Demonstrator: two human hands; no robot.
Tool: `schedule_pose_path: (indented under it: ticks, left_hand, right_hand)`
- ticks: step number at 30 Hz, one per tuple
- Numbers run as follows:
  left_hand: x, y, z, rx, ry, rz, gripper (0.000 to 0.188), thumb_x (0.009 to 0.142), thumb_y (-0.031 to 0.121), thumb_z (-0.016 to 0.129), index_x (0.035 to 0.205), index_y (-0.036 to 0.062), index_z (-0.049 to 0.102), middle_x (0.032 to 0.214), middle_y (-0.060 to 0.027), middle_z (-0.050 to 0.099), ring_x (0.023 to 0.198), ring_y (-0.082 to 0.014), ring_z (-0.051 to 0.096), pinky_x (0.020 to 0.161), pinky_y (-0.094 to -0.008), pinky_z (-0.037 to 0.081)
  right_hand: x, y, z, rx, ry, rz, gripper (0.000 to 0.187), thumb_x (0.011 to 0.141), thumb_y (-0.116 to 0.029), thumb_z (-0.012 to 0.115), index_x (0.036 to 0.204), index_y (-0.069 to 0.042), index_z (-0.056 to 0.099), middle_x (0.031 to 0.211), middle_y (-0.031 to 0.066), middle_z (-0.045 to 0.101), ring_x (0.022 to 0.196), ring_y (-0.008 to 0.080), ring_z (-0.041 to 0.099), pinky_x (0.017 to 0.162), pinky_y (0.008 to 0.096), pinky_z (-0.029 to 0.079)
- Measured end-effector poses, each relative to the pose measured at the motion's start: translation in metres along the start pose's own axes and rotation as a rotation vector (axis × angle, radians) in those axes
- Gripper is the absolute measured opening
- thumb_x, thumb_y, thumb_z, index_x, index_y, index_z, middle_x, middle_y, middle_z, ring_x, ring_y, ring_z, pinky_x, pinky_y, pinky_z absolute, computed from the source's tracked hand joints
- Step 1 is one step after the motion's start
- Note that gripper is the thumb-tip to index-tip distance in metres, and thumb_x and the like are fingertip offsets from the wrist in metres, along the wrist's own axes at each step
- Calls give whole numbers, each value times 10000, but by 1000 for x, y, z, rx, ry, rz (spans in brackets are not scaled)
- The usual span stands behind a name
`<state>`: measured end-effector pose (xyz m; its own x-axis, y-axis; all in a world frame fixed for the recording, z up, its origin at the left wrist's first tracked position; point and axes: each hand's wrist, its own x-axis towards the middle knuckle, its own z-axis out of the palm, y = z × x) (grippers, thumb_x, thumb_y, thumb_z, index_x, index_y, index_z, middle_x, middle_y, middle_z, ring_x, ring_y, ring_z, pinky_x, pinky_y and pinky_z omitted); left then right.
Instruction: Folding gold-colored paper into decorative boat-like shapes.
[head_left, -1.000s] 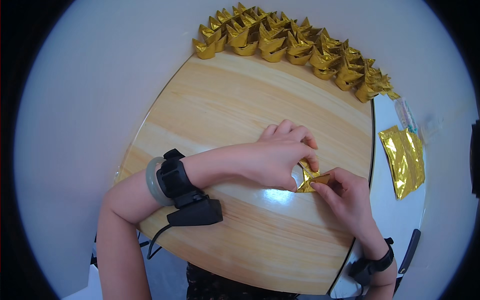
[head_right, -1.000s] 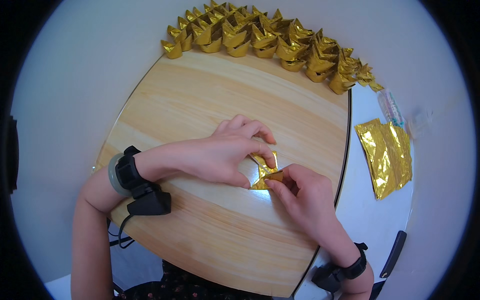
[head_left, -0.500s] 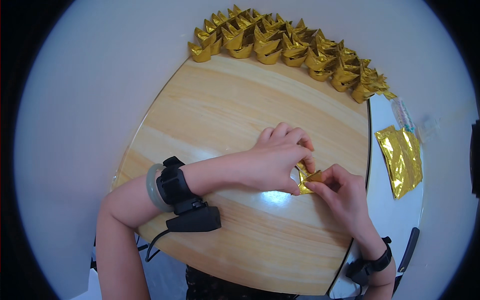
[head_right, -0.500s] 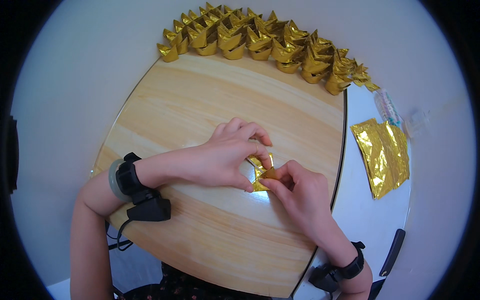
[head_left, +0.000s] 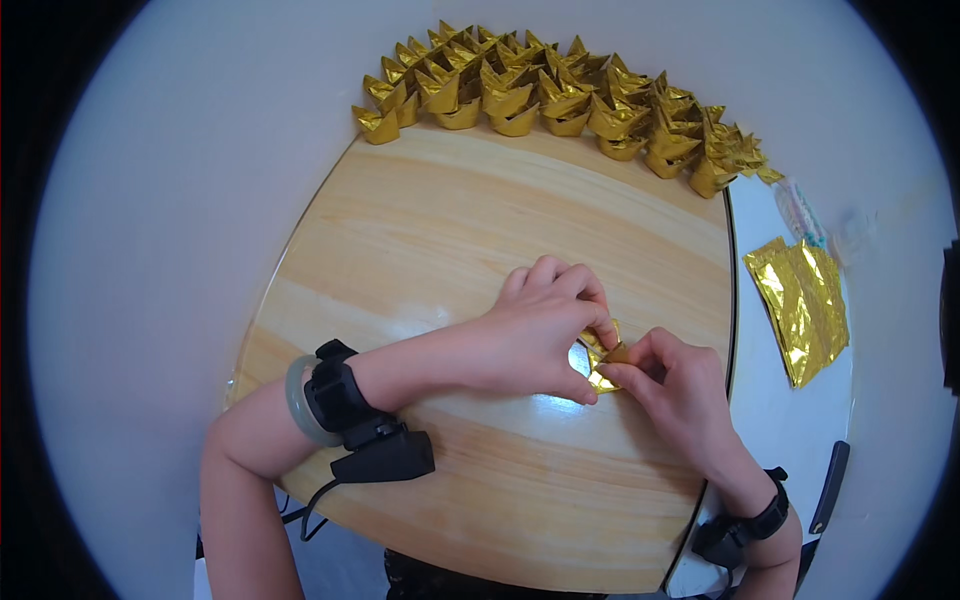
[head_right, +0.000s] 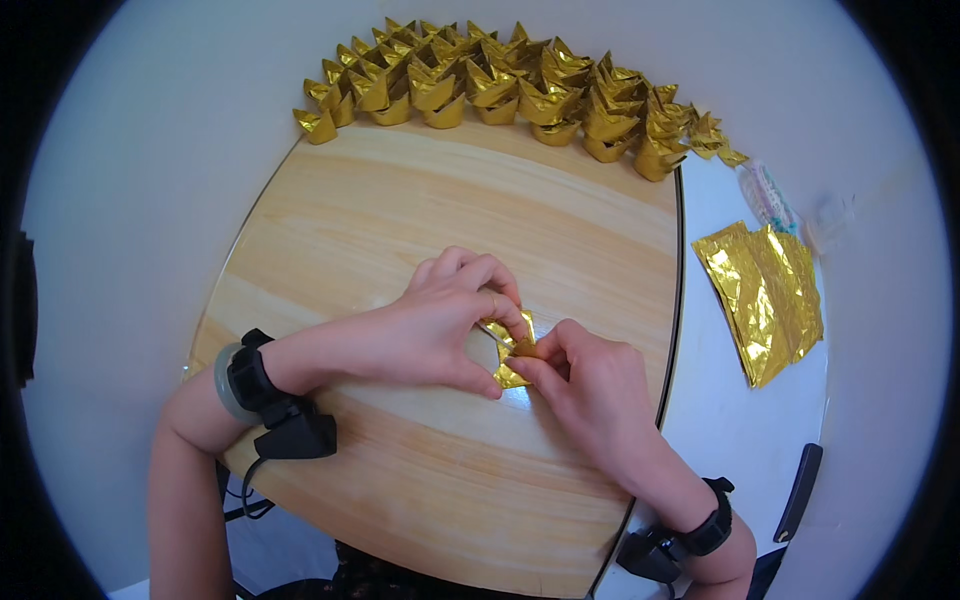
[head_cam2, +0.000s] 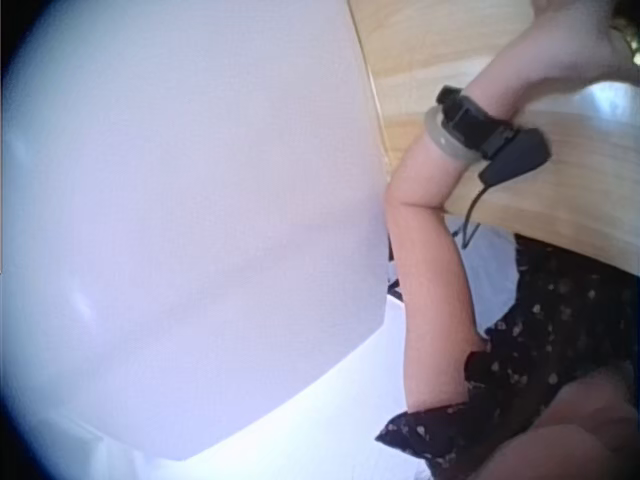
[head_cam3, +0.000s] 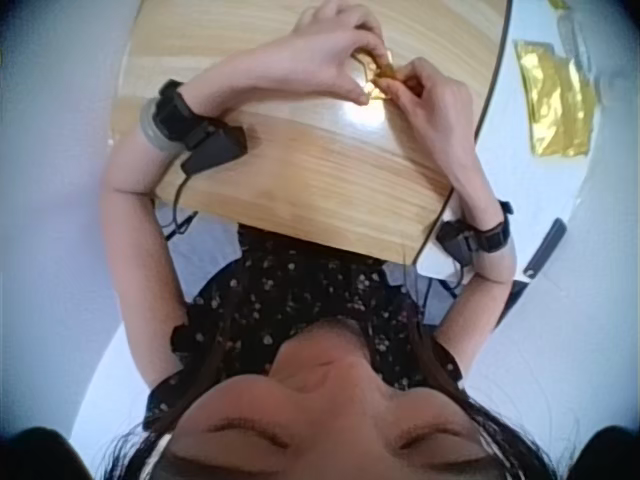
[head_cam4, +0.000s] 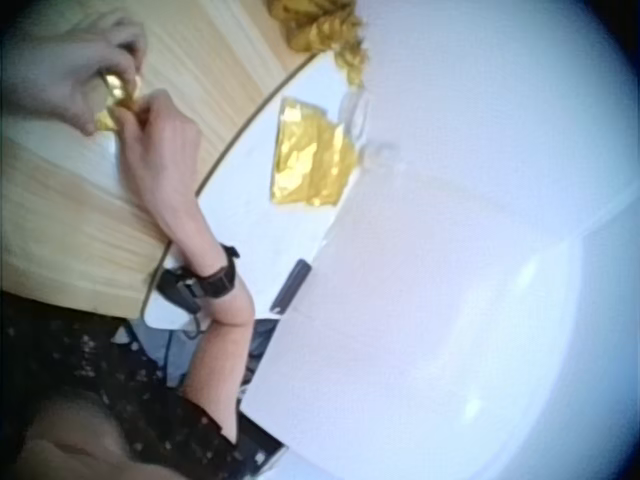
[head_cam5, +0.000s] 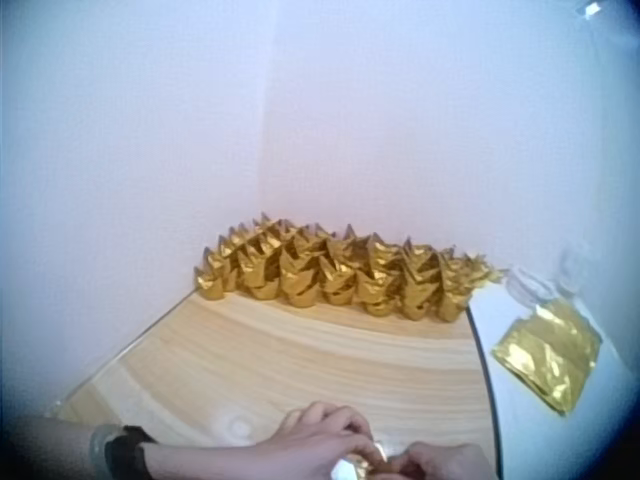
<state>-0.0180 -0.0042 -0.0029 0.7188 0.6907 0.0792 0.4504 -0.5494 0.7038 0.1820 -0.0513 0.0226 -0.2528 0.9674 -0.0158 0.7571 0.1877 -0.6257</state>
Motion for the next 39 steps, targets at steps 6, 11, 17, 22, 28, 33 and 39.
schedule_pose_path:
  ticks: [6,11,17,22,28,33,39]
  left_hand:
    - [0,1,0,8,11,16,432,657,248,823,1022,115,634,1162,-54,483,1176,-290,361,1032,-413,256]
    - [-1,0,1,31,5,23,461,653,244,828,1038,112,613,1169,-58,478,1175,-294,361,1029,-420,257]
    - [-2,3,-1,43,16,2,479,675,240,819,1080,129,588,1179,-80,467,1159,-309,377,1020,-429,267]
    - [-1,4,0,16,65,24,523,696,233,807,1166,169,589,1164,-93,462,1140,-315,389,999,-431,292]
    - [-3,3,1,64,41,76,440,743,233,772,1163,218,642,1096,-77,472,1100,-290,411,978,-406,312]
    - [6,3,-1,14,148,-128,118,770,257,747,861,184,761,887,-8,547,945,-216,475,878,-356,356]
    - [6,5,2,45,205,-159,74,746,219,747,798,167,746,789,16,592,890,-203,497,839,-346,374]
  right_hand:
    - [1,1,1,-3,-2,19,252,799,-215,758,783,-10,612,666,121,659,582,249,651,550,332,498]
    - [-1,5,4,-32,1,-35,272,801,-223,756,808,-20,575,653,109,644,576,252,644,543,339,492]
    - [-2,0,5,11,-13,90,380,772,-247,785,924,-55,494,721,73,614,608,253,617,544,355,474]
    - [2,11,4,-134,131,-70,474,688,-293,829,935,-64,496,882,90,543,800,271,546,671,379,449]
    - [6,16,2,-146,118,-98,494,669,-324,833,949,-68,516,873,69,549,844,269,522,750,375,398]
    - [8,18,3,-108,100,-131,460,668,-338,833,923,-77,552,864,58,547,838,252,515,764,359,374]
    - [5,20,2,-114,77,-187,413,684,-344,824,895,-93,573,853,45,537,846,242,489,783,355,353]
